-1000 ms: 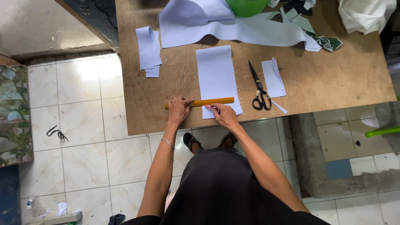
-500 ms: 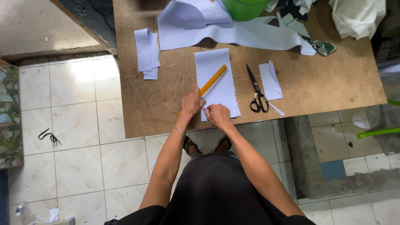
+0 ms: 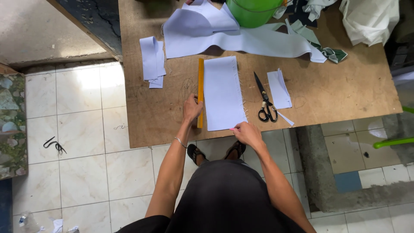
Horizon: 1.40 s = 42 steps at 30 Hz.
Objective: The person measures and marks a piece of light blue fabric using a ruler and a pink marker, then cuts it into strips and shapes with scissors. After cutting, the person folds a large white cloth on the table.
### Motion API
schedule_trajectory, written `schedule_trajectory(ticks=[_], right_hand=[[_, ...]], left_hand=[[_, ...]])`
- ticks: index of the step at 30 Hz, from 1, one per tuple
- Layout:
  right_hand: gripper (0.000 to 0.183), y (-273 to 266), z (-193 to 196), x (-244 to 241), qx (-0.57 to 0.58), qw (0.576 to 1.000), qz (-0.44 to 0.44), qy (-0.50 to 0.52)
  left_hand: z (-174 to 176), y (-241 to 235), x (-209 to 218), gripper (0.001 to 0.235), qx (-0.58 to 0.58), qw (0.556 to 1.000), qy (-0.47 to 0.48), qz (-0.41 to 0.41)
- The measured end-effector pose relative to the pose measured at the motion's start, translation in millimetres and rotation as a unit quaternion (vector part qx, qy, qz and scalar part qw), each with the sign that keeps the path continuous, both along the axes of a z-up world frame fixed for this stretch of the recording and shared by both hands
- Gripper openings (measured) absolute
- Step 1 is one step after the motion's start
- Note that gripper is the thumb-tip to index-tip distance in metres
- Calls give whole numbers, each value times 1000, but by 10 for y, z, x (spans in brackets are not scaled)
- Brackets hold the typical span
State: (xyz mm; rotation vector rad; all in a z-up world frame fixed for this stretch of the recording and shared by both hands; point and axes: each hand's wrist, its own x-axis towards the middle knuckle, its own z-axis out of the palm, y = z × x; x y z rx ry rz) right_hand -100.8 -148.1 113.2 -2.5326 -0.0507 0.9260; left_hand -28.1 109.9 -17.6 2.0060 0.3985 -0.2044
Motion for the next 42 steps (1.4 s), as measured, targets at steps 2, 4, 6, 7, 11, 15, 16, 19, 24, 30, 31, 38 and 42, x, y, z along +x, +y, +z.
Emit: schedule_trajectory(ticks=[2,4,6,7,11,15,16,19,24,30,31,38,42], right_hand=[[40,-62,-78,22,5,1000,-2,-7],[40,-95,-123,27,12,1000,-2,-10],[40,-79,-123,36,24,1000,-7,-17],[40,-82,-110,58,24,1000,-8,-17],[39,-97,-139,117,21,999,-8,-25],[39,-39,50,168,33,999,-20,-35],[39,-42,24,185,34,999,-19,-35],[39,-29,-52,223,41,998,-16,-38],[39,-71,-170,280,37,998,-16,-54],[40,-70,-174,323,35,997,-16,-60],[40,-67,-172,326,35,997,-15,-60],[40,-49,-181,324,49,996,-15,-71],[39,-38,-267,359,50,996,-11,-75]], left_hand=[[164,-23,-15,35,7,1000,8,0],[290,-57,-52,36,15,1000,21,2],[403,-84,-69,38,13,999,39,8],[313,-71,-38,38,13,999,39,8],[257,-67,-12,34,37,998,46,2],[468,-96,-75,34,38,998,53,26],[509,-123,-88,34,39,998,52,27],[464,-161,-102,35,11,998,49,42],[175,-175,-39,29,33,996,76,28],[278,-166,-3,30,35,995,83,32],[243,-163,11,30,35,995,83,33],[154,-158,6,26,36,996,82,28],[256,-154,-23,27,21,997,74,26]])
